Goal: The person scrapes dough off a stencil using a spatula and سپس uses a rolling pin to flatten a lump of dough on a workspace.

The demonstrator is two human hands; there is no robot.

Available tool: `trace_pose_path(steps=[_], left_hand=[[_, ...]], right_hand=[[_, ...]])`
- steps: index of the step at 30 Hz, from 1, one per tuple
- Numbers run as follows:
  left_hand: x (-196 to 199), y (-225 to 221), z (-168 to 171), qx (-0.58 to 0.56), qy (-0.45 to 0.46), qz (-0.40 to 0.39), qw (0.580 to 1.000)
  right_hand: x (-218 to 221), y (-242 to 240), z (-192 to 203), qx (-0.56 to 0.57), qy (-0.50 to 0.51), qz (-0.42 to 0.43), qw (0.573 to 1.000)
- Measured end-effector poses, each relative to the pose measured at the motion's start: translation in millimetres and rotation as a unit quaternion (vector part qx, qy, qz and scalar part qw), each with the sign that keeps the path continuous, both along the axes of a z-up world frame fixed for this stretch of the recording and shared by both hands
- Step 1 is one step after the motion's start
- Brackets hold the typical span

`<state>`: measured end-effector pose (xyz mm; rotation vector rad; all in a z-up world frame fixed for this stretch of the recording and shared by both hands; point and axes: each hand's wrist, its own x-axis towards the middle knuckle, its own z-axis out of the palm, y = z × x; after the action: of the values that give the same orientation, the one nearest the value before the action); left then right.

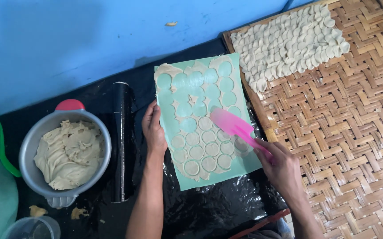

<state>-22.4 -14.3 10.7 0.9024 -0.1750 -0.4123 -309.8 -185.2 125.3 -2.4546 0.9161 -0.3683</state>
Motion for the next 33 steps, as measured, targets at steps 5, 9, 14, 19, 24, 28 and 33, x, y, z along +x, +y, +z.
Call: trace_pose_path(steps=[5,9,14,19,24,28,33], left_hand=[[1,0,-3,-0.005,0.002,-0.002,1.0],[1,0,-8,0.0,-0.006,0.002,1.0],[2,-1,-6,-0.004,-0.003,-0.001,1.0],[2,-1,-9,-0.014,-0.004,-0.002,1.0],[1,-1,-2,-0.007,-0.009,-0.003,1.0],[1,-1,-8,-0.006,-0.012,0.002,1.0],[1,-2,-5,-0.004,-0.006,-0.001,1.0]], right_hand=[[0,3,3,-0.004,-0.003,-0.006,1.0],[-5,4,9,-0.008,0.0,-0.011,1.0],[-16,8,12,-0.015,-0.015,0.003,1.0],[-19,6,4,-0.017,0.01,0.006,1.0],[-18,8,1,-0.028,0.013,0.0,1.0],[-12,10,2,-0.039,0.023,-0.025,0.999],[-6,11,0,-0.062,-0.02,-0.026,0.998]])
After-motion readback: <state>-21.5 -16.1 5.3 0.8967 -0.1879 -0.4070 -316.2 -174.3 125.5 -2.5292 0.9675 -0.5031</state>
